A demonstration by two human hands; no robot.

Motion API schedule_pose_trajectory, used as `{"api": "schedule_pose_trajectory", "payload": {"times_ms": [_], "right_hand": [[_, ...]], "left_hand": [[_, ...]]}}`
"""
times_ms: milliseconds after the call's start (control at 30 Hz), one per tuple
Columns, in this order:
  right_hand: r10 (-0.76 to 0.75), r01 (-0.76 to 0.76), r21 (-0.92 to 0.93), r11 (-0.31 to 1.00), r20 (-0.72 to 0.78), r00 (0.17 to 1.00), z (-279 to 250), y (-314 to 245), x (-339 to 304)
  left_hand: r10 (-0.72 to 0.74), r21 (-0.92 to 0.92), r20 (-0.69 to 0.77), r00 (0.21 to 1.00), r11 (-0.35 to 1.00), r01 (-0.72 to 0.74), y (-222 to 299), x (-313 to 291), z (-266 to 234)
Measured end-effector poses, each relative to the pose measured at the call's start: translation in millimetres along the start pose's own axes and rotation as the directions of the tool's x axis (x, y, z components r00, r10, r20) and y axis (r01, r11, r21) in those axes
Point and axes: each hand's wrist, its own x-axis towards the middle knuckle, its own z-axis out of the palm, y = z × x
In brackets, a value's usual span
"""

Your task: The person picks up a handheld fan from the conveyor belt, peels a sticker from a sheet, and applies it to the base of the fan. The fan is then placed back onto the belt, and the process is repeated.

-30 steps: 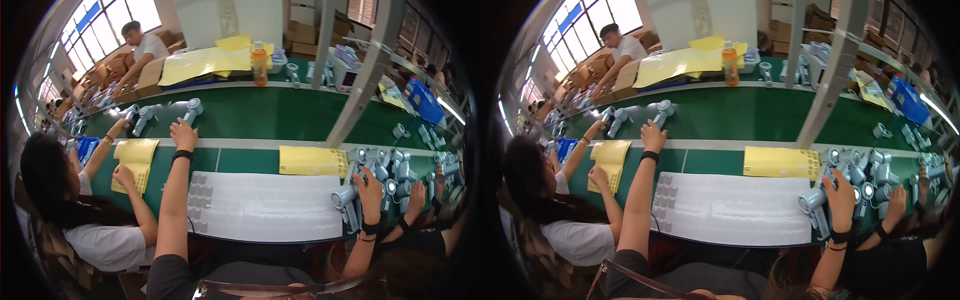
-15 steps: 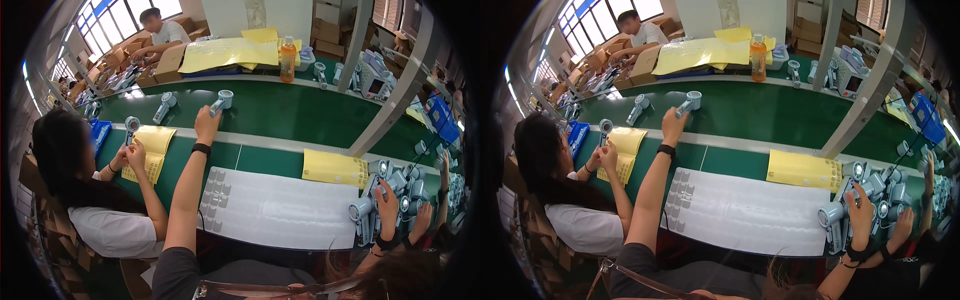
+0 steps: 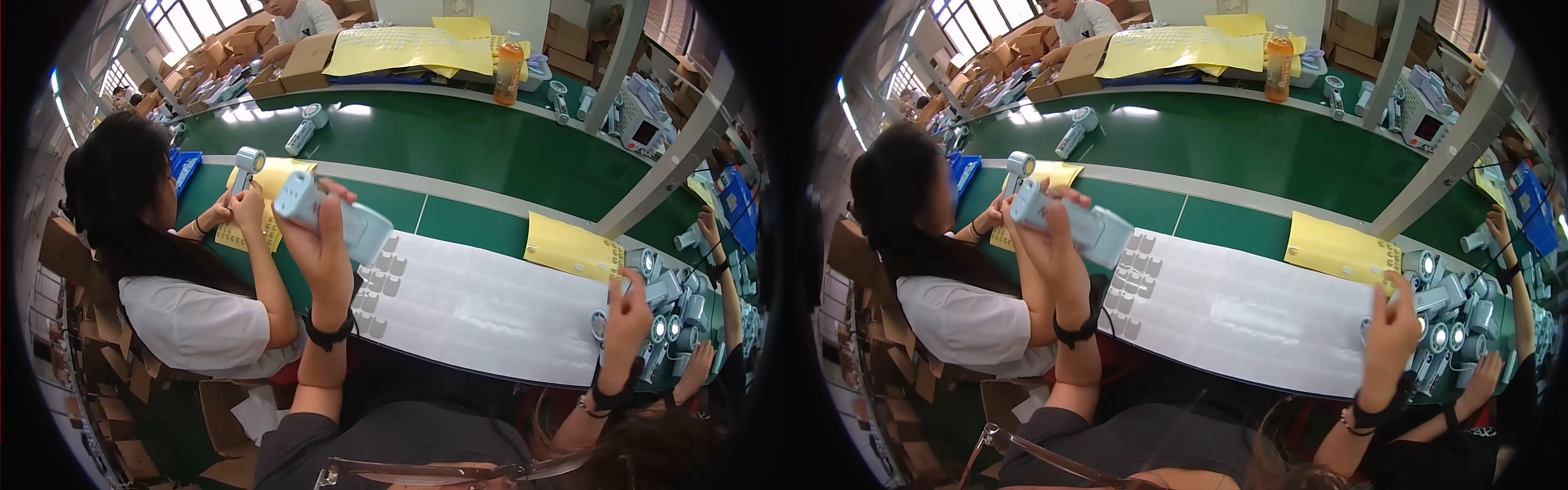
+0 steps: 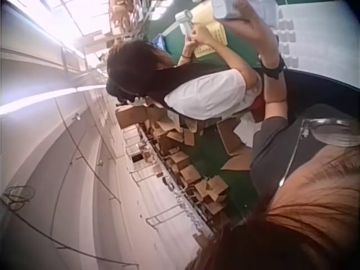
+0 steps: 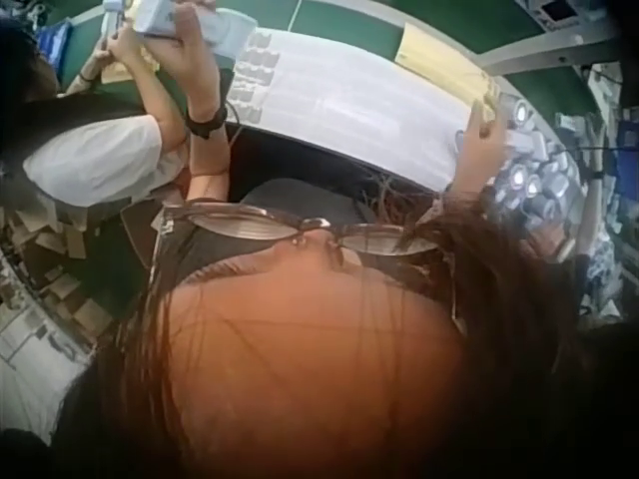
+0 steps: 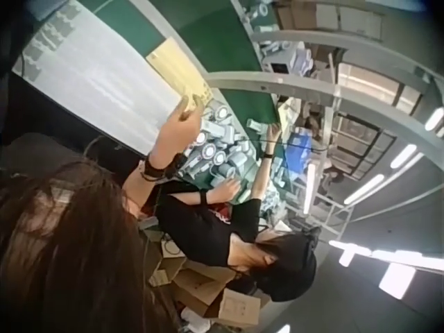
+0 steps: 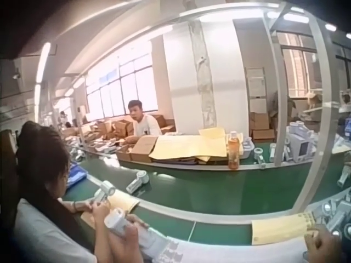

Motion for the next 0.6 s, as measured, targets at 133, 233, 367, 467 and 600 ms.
{"api": "schedule_pose_trajectory", "payload": {"times_ms": [133, 233, 367, 467, 600], "right_hand": [[-0.546, 0.348, 0.489, 0.8, 0.351, 0.761, 91.4, -77.3, -43.2], [-0.635, 0.445, 0.469, 0.763, 0.415, 0.652, 159.0, -105.4, -70.6], [-0.608, 0.497, 0.355, 0.792, 0.382, 0.696, 200.0, -120.5, -81.2], [-0.578, 0.476, 0.336, 0.813, 0.365, 0.729, 208.8, -123.1, -89.1], [-0.481, 0.325, 0.414, 0.85, 0.361, 0.799, 217.3, -125.1, -92.5]], "left_hand": [[-0.04, 0.025, -0.067, 0.997, 0.999, 0.042, 7.8, -40.3, -23.2], [-0.086, 0.08, -0.099, 0.991, 0.992, 0.094, -1.4, -57.9, -36.0], [-0.122, 0.194, -0.065, 0.99, 0.972, 0.133, -3.1, -65.1, -36.3], [-0.127, 0.177, -0.055, 0.99, 0.975, 0.135, -3.5, -70.2, -37.2], [-0.159, 0.139, -0.037, 0.987, 0.977, 0.162, -9.3, -74.3, -39.5]]}}
